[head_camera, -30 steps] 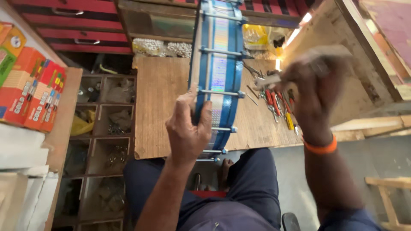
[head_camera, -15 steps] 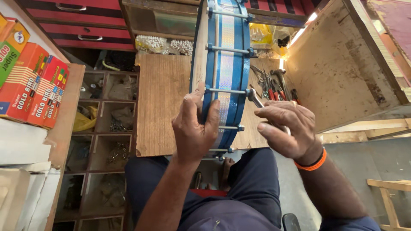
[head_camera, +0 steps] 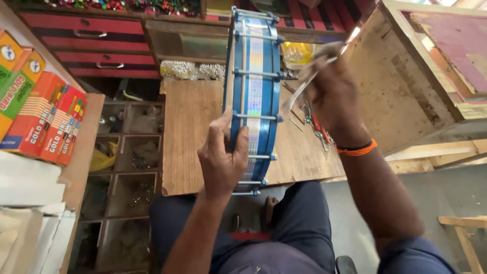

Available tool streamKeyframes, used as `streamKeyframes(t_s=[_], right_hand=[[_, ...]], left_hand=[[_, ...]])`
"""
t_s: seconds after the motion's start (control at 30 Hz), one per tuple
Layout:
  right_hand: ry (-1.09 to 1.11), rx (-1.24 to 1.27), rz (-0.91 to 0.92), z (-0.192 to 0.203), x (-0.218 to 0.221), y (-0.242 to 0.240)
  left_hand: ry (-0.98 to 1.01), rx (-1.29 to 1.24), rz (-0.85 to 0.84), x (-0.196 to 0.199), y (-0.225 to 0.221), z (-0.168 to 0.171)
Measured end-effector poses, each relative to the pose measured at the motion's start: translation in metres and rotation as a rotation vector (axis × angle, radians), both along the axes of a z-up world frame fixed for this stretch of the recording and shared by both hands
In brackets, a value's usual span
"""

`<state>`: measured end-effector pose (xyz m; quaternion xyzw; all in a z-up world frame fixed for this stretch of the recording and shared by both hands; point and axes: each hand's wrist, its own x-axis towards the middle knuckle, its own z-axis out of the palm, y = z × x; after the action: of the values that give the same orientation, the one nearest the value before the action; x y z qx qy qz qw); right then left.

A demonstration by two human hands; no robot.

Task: The person assembles and tunes a blue drum instrument by inserting long bolts into the rim and tightening the nuts using a small wrench at a workbench.

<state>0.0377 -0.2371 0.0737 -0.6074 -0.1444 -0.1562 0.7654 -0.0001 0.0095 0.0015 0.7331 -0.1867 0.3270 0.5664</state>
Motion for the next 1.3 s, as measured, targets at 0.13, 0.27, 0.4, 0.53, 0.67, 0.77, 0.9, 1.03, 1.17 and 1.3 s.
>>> streamKeyframes(t_s=[0.13, 0.27, 0.4, 0.53, 0.67, 0.77, 0.9, 1.03, 1.17, 1.3], right_hand=[[-0.072, 0.264, -0.181, -0.023, -0.030, -0.026], [-0.028, -1.031, -0.033, -0.061, -0.105, 0.010], [0.486, -0.760, 0.251, -0.112, -0.137, 0.053], [0.329, -0.676, 0.132, -0.117, -0.124, 0.065], [0.497, -0.493, 0.106, -0.095, -0.122, 0.067], [0.512, -0.478, 0.093, -0.086, -0.129, 0.064], [0.298, -0.762, -0.023, -0.055, -0.129, 0.038], [-0.171, -0.491, -0.287, -0.018, -0.128, 0.024], [-0.466, -0.563, -0.329, -0.002, -0.121, 0.024], [-0.597, -0.828, -0.333, -0.001, -0.100, 0.025]], left_hand=[[0.102, -0.075, -0.140, -0.003, 0.008, -0.005], [0.100, -0.064, -0.320, -0.026, 0.031, -0.035], [0.156, -0.148, -0.239, -0.036, 0.023, -0.084], [0.105, -0.091, -0.070, -0.030, 0.011, -0.073], [0.108, -0.127, -0.086, -0.028, 0.002, -0.024], [0.039, -0.096, -0.058, -0.036, 0.002, -0.005], [-0.048, -0.026, -0.047, -0.026, 0.002, 0.009], [-0.082, -0.029, -0.071, -0.010, 0.003, 0.014], [-0.009, -0.056, -0.110, 0.002, -0.002, 0.018], [0.009, -0.084, -0.121, 0.006, -0.003, 0.018]])
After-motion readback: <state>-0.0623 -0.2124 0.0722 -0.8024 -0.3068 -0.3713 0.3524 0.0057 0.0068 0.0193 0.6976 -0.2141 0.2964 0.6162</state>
